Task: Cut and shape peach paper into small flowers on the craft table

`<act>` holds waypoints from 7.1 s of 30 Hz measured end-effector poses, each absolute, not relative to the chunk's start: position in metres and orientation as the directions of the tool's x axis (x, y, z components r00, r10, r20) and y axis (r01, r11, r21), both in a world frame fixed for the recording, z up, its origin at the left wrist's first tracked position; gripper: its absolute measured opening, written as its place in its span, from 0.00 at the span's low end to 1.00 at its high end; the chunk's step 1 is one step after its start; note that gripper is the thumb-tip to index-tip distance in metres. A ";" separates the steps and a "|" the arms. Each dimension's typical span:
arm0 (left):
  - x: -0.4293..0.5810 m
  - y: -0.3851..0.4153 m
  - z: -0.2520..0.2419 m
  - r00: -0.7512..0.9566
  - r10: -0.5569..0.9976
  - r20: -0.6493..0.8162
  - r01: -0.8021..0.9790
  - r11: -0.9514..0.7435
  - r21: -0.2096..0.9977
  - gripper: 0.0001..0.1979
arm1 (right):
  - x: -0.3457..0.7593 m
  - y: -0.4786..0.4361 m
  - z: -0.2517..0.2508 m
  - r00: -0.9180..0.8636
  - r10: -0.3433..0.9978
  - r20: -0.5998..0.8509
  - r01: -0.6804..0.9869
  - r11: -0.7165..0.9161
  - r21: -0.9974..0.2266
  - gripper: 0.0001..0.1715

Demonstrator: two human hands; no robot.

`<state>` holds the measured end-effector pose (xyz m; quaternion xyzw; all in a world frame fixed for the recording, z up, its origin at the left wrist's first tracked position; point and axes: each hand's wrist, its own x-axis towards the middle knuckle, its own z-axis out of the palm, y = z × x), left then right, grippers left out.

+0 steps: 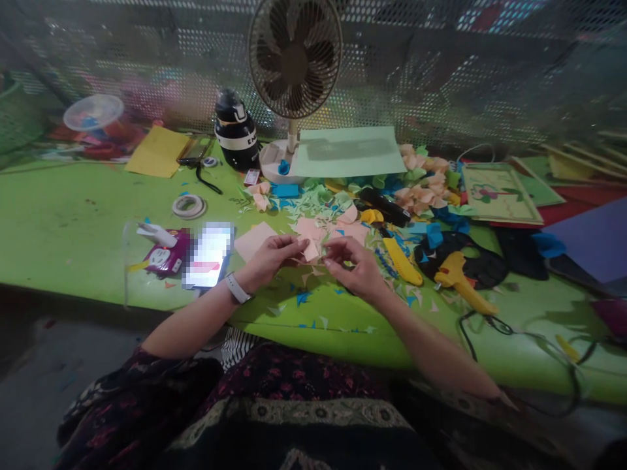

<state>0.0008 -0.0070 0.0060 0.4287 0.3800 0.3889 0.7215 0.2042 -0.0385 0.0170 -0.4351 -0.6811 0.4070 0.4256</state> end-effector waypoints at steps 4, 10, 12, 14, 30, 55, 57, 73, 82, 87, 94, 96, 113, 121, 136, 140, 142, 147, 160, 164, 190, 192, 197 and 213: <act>0.001 -0.008 0.007 0.483 0.837 -0.257 -0.195 0.389 0.900 0.20 | 0.209 -0.036 0.013 -0.394 0.808 0.439 0.351 0.573 -0.740 0.12; 0.003 -0.010 0.011 0.505 0.818 -0.275 -0.173 0.408 0.896 0.19 | 0.212 -0.032 0.007 -0.417 0.694 0.588 0.409 0.720 -0.560 0.08; 0.003 -0.010 0.012 0.506 0.822 -0.262 -0.171 0.394 0.903 0.20 | 0.212 -0.032 0.006 -0.406 0.663 0.629 0.406 0.747 -0.526 0.08; 0.003 -0.011 0.012 0.508 0.827 -0.241 -0.167 0.369 0.914 0.22 | 0.212 -0.032 0.006 -0.399 0.642 0.655 0.395 0.765 -0.509 0.08; 0.003 -0.019 0.007 0.532 0.825 -0.187 -0.117 0.291 0.950 0.17 | 0.203 -0.036 0.002 -0.192 0.940 0.281 0.317 0.330 -0.889 0.15; 0.006 -0.021 0.008 0.538 0.820 -0.196 -0.057 0.268 0.962 0.18 | 0.205 -0.036 0.006 -0.249 0.923 0.293 0.458 0.379 -0.804 0.18; 0.005 -0.021 0.008 0.536 0.820 -0.201 -0.075 0.284 0.956 0.19 | 0.204 -0.036 0.007 -0.228 0.935 0.272 0.440 0.348 -0.828 0.17; 0.006 -0.022 0.010 0.600 0.751 -0.276 -0.012 0.353 0.935 0.19 | 0.202 -0.038 0.008 -0.197 0.927 0.319 0.388 0.373 -0.843 0.12; 0.007 -0.023 0.010 0.631 0.738 -0.241 -0.032 0.336 0.941 0.19 | 0.203 -0.041 0.015 -0.293 0.939 0.180 0.428 0.297 -0.854 0.18; 0.007 -0.023 0.008 0.627 0.741 -0.240 -0.019 0.323 0.946 0.19 | 0.200 -0.043 0.012 -0.321 0.919 0.227 0.506 0.369 -0.780 0.19; 0.006 -0.020 0.010 0.512 0.832 -0.213 -0.025 0.262 0.965 0.20 | 0.224 -0.032 0.031 -0.346 0.930 0.126 0.631 0.330 -0.702 0.25; 0.005 -0.018 0.010 0.431 0.880 -0.198 -0.068 0.251 0.966 0.19 | 0.239 -0.030 0.041 -0.350 0.937 0.023 0.758 0.297 -0.581 0.18; 0.001 -0.014 0.006 0.301 0.939 -0.169 -0.142 0.220 0.965 0.17 | 0.261 -0.031 0.045 -0.310 0.918 -0.248 0.948 0.276 -0.162 0.10; 0.005 -0.017 0.013 0.319 0.935 -0.153 -0.185 0.220 0.958 0.18 | 0.269 -0.022 0.047 -0.177 0.940 -0.292 0.505 -0.168 -0.847 0.20; 0.004 -0.020 0.016 0.330 0.938 -0.110 -0.216 0.188 0.958 0.20 | 0.227 -0.033 0.044 -0.510 0.741 -0.436 0.304 -0.319 -0.898 0.32; 0.005 -0.021 0.017 0.340 0.934 -0.112 -0.209 0.191 0.959 0.20 | 0.226 -0.033 0.042 -0.501 0.745 -0.441 0.318 -0.315 -0.894 0.32; 0.005 -0.022 0.017 0.344 0.932 -0.113 -0.200 0.190 0.961 0.20 | 0.225 -0.033 0.041 -0.492 0.749 -0.443 0.327 -0.313 -0.892 0.31; 0.007 -0.023 0.019 0.329 0.937 -0.121 -0.204 0.195 0.959 0.20 | 0.223 -0.035 0.040 -0.442 0.781 -0.441 0.325 -0.319 -0.890 0.29; 0.006 -0.022 0.016 0.334 0.935 -0.120 -0.213 0.199 0.956 0.19 | 0.223 -0.036 0.040 -0.390 0.834 -0.391 0.373 -0.245 -0.895 0.30; 0.006 -0.022 0.014 0.326 0.936 -0.134 -0.219 0.213 0.952 0.20 | 0.222 -0.036 0.040 -0.374 0.838 -0.398 0.396 -0.243 -0.885 0.31; 0.006 -0.019 0.016 0.297 0.943 -0.148 -0.208 0.216 0.954 0.20 | 0.220 -0.038 0.041 -0.351 0.851 -0.391 0.365 -0.260 -0.894 0.30; 0.006 -0.018 0.015 0.291 0.945 -0.149 -0.215 0.216 0.952 0.20 | 0.219 -0.038 0.042 -0.354 0.849 -0.393 0.361 -0.264 -0.894 0.30; 0.005 -0.017 0.012 0.269 0.952 -0.146 -0.239 0.212 0.948 0.20 | 0.219 -0.038 0.042 -0.349 0.846 -0.403 0.347 -0.283 -0.894 0.32; 0.004 -0.016 0.011 0.304 0.941 -0.148 -0.218 0.220 0.951 0.19 | 0.220 -0.038 0.043 -0.341 0.857 -0.387 0.358 -0.262 -0.896 0.31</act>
